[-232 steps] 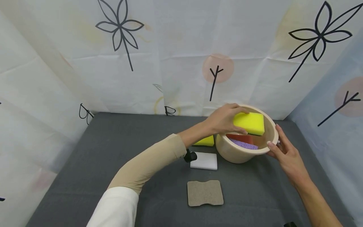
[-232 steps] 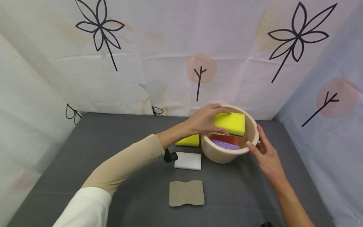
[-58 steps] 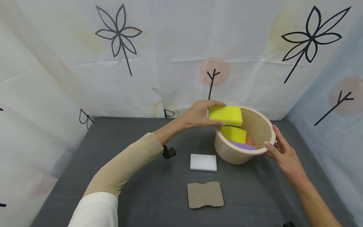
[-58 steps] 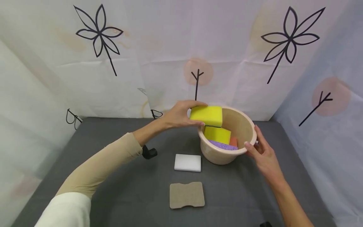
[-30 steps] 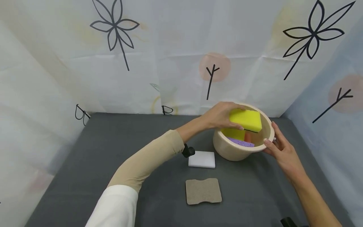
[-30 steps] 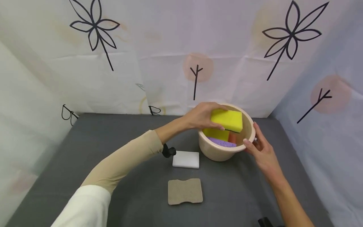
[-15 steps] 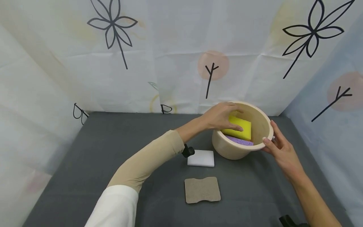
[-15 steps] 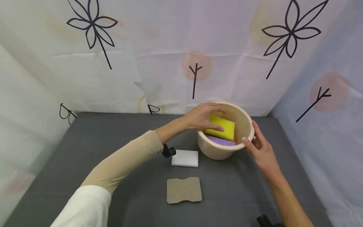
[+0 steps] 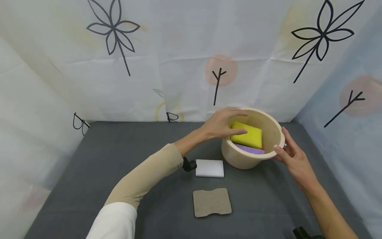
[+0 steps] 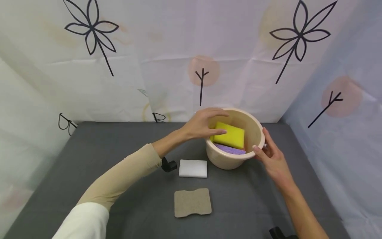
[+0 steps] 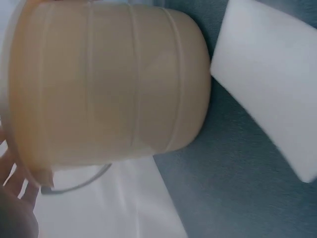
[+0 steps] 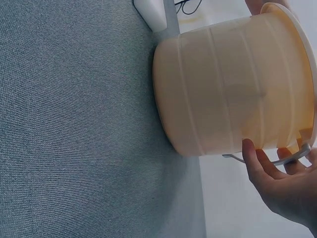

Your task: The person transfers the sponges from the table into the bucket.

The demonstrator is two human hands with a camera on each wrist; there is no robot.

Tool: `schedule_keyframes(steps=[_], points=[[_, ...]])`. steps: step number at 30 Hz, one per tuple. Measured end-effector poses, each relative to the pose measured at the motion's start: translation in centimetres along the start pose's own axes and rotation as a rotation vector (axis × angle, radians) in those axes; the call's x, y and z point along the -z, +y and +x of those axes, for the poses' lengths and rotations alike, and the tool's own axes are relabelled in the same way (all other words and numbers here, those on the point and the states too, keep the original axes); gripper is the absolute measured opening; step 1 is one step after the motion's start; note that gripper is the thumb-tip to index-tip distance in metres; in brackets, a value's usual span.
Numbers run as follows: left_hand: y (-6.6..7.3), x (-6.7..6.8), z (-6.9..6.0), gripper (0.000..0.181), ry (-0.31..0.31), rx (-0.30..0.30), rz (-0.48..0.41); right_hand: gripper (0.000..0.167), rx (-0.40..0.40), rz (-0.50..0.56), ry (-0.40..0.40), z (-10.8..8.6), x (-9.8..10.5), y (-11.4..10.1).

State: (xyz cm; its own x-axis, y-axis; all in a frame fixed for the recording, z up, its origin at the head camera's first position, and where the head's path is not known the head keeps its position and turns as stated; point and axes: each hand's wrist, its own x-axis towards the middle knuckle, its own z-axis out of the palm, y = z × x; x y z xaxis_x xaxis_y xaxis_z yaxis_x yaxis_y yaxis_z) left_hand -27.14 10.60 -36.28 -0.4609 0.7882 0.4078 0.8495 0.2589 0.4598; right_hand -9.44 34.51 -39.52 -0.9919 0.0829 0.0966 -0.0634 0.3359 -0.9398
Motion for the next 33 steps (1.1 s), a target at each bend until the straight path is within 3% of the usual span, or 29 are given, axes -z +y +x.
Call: schedule_keyframes(steps=[6, 12, 17, 21, 27, 33], points=[[-0.9, 0.4, -3.5, 0.066, 0.089, 0.05, -0.089, 0.074, 0.016, 0.064, 0.007, 0.0, 0.2, 0.0], [-1.9, -0.7, -7.3, 0.073, 0.104, 0.078, -0.078, 0.073, 0.014, 0.076, -0.001, 0.0, 0.3, 0.1], [-2.4, -1.4, -9.7, 0.08, 0.103, 0.086, -0.092, 0.073, 0.014, 0.066, 0.003, -0.1, 0.0, 0.1], [-2.5, -1.6, -11.2, 0.077, 0.042, 0.123, -0.112, 0.073, 0.003, 0.06, 0.012, 0.0, -0.3, 0.0], [-2.6, -2.3, -13.4, 0.08, -0.125, 0.196, -0.114, 0.074, 0.003, 0.056, 0.006, 0.3, -0.5, -0.1], [-2.5, -3.7, -14.8, 0.091, -0.271, 0.18, -0.092, 0.073, 0.006, 0.054, 0.006, -0.2, -0.2, 0.1]])
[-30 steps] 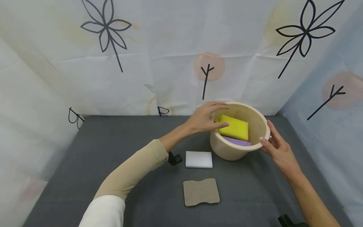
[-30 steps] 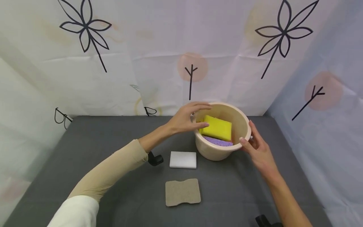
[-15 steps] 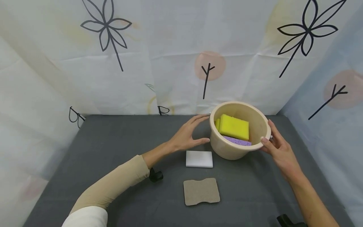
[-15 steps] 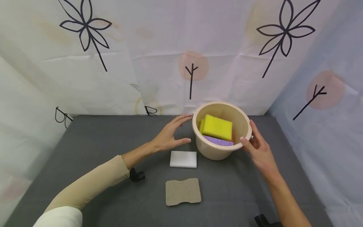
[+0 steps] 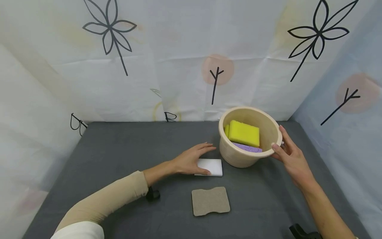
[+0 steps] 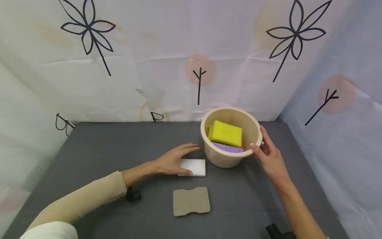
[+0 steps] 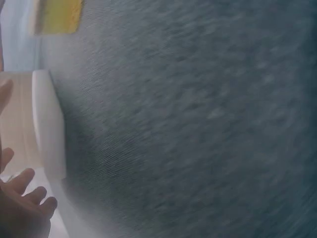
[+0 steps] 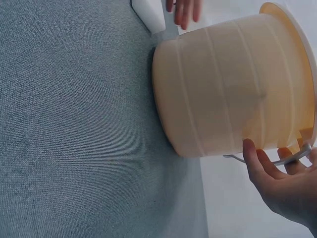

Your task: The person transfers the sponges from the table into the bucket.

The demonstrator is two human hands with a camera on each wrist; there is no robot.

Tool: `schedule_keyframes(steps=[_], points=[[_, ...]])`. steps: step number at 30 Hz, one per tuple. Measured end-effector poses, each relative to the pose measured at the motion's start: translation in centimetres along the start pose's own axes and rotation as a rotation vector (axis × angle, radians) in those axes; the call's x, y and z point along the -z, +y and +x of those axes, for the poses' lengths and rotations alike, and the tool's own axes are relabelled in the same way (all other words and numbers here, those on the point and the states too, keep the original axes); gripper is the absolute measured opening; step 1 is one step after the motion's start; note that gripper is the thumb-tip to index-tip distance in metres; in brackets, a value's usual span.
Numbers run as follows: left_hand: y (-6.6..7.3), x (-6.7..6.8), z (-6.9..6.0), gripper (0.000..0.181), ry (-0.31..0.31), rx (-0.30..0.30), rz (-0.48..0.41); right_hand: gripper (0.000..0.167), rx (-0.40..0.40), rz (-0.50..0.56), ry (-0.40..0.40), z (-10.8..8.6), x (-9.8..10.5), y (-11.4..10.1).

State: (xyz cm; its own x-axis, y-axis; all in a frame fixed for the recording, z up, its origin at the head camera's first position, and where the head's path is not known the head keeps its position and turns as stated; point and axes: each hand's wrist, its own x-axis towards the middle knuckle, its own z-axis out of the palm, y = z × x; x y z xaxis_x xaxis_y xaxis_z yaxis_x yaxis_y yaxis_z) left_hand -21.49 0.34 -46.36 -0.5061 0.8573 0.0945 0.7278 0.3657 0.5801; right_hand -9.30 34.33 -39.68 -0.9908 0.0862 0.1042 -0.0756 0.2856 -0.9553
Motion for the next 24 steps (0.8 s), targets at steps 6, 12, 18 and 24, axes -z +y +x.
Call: schedule_keyframes(steps=[6, 12, 18, 24], points=[[-0.2, -1.1, -0.6, 0.099, -0.088, 0.001, 0.052, 0.074, 0.005, 0.049, -0.001, -0.2, 0.1, 0.1], [-0.5, -1.7, -0.9, 0.091, -0.089, -0.032, 0.121, 0.073, 0.016, 0.05, -0.001, -0.2, 0.0, 0.1], [-0.5, -1.7, -1.1, 0.08, -0.073, -0.027, 0.072, 0.073, 0.006, 0.038, 0.004, -0.2, -0.1, 0.1], [-0.4, -0.9, -1.0, 0.086, 0.009, -0.002, 0.026, 0.073, -0.009, 0.017, 0.009, 0.0, -0.1, 0.1]])
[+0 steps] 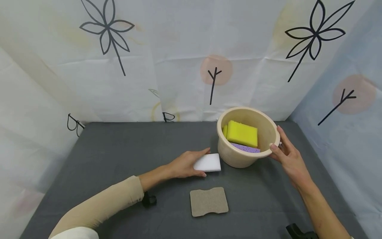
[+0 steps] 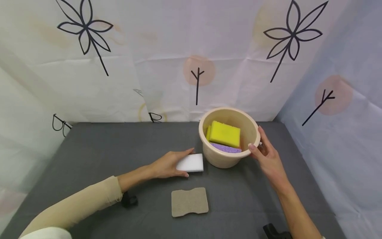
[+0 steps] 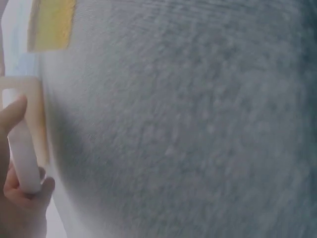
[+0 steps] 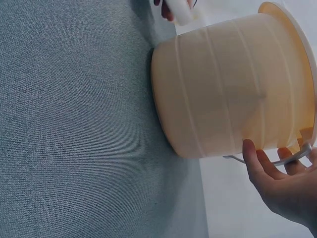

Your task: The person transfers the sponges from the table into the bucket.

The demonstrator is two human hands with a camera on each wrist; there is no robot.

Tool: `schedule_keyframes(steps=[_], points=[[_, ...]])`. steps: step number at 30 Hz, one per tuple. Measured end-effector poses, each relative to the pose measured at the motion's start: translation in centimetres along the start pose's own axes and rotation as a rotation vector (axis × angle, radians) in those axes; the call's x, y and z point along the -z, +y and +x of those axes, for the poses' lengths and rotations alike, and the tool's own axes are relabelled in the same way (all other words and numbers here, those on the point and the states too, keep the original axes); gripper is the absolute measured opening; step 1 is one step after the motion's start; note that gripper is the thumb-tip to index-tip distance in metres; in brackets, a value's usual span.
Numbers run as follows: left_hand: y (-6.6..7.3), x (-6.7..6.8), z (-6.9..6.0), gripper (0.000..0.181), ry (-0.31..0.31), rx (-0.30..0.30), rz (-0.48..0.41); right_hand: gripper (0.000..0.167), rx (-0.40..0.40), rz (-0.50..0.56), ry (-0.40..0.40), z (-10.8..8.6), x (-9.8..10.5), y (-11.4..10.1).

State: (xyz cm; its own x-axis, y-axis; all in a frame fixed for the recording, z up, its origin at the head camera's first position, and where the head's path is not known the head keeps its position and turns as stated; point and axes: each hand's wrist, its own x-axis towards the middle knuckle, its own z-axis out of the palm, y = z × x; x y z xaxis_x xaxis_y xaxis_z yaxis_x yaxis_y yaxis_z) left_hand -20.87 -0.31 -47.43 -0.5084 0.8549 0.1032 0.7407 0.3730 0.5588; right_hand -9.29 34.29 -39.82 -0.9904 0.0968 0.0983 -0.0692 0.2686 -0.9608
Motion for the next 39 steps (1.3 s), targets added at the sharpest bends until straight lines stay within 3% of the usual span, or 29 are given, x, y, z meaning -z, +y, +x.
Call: schedule_keyframes(steps=[8, 22, 30, 39], points=[[0.5, 2.1, -0.3, 0.079, 0.185, -0.101, -0.03, 0.073, 0.002, -0.04, 0.001, 0.1, 0.1, -0.1], [2.1, 6.0, 0.2, 0.071, 0.388, -0.354, -0.069, 0.074, -0.013, -0.057, 0.013, 0.1, 0.0, -0.1], [3.7, 7.4, 2.0, 0.069, 0.394, -0.403, -0.064, 0.074, -0.008, -0.058, 0.005, -0.3, 0.1, 0.1], [4.9, 8.8, 4.9, 0.067, 0.388, -0.379, 0.012, 0.072, 0.001, -0.065, 0.006, 0.0, 0.0, -0.1]])
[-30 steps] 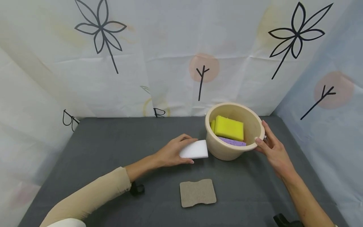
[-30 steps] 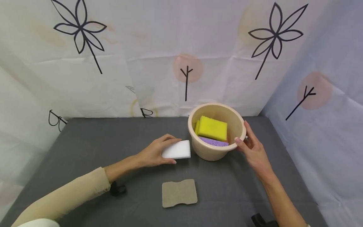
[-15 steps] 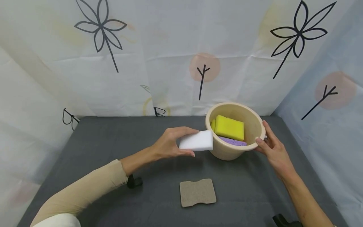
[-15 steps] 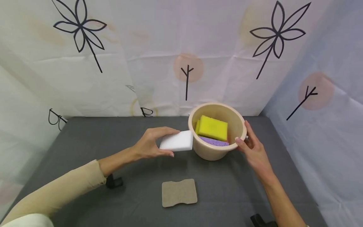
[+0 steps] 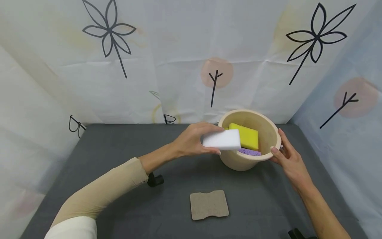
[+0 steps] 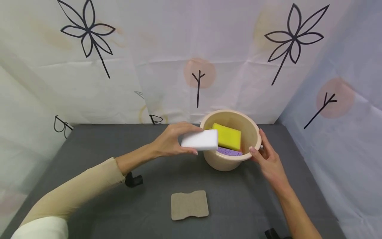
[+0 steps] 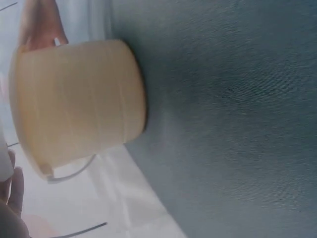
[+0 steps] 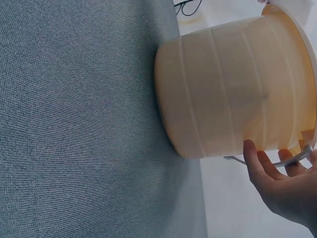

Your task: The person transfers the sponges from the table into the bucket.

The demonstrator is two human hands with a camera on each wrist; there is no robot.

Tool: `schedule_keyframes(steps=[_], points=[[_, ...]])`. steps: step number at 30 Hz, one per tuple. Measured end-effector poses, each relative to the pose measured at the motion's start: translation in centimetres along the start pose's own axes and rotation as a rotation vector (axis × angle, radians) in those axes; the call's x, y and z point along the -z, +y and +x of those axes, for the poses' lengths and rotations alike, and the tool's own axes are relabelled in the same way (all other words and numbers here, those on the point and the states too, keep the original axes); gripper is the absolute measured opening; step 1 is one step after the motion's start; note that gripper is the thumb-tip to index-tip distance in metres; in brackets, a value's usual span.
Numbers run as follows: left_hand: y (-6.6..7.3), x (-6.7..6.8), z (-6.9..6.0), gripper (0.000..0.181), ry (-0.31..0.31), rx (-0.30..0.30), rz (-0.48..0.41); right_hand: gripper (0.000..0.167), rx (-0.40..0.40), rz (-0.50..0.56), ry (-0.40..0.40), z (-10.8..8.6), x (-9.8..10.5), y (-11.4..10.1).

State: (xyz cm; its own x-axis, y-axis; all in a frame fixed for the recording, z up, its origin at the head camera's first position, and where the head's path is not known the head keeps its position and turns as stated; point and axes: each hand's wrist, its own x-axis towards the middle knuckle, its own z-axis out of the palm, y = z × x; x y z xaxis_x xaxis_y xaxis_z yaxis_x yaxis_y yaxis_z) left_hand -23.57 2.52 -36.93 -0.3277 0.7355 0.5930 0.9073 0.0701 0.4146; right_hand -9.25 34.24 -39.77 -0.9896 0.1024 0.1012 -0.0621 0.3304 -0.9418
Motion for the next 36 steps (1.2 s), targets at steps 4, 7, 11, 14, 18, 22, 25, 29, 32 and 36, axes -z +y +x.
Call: schedule_keyframes(steps=[4, 7, 11, 14, 18, 22, 25, 29, 32, 36], points=[[0.1, -0.4, 1.5, 0.067, -0.04, 0.012, 0.027, 0.072, 0.009, -0.01, -0.002, 0.0, 0.0, 0.0], [0.0, -0.8, 2.5, 0.068, -0.065, 0.011, 0.044, 0.073, 0.004, -0.001, -0.004, 0.0, 0.0, 0.0], [0.0, -1.7, 3.6, 0.067, -0.1, 0.039, 0.048, 0.073, -0.004, 0.013, -0.004, 0.1, 0.0, 0.0], [0.1, -2.2, 4.4, 0.069, -0.126, 0.083, 0.05, 0.073, 0.001, 0.03, -0.007, 0.1, 0.0, 0.1], [0.4, -2.9, 5.6, 0.071, -0.161, 0.117, 0.067, 0.072, 0.008, 0.044, -0.007, 0.1, 0.0, 0.0], [0.3, -3.7, 6.6, 0.069, -0.169, 0.107, 0.069, 0.072, 0.014, 0.056, -0.007, 0.1, 0.1, 0.0], [0.3, -4.2, 7.0, 0.067, -0.181, 0.11, 0.061, 0.072, 0.021, 0.081, -0.01, 0.1, 0.1, 0.0], [0.4, -4.6, 7.1, 0.067, -0.225, 0.125, 0.066, 0.072, 0.027, 0.105, -0.01, 0.1, 0.1, 0.1], [0.5, -4.7, 7.1, 0.067, -0.239, 0.128, 0.068, 0.073, 0.025, 0.107, -0.008, 0.0, 0.1, 0.1], [0.5, -4.8, 6.9, 0.067, -0.236, 0.132, 0.049, 0.073, -0.008, 0.041, 0.001, 0.1, 0.0, 0.0]])
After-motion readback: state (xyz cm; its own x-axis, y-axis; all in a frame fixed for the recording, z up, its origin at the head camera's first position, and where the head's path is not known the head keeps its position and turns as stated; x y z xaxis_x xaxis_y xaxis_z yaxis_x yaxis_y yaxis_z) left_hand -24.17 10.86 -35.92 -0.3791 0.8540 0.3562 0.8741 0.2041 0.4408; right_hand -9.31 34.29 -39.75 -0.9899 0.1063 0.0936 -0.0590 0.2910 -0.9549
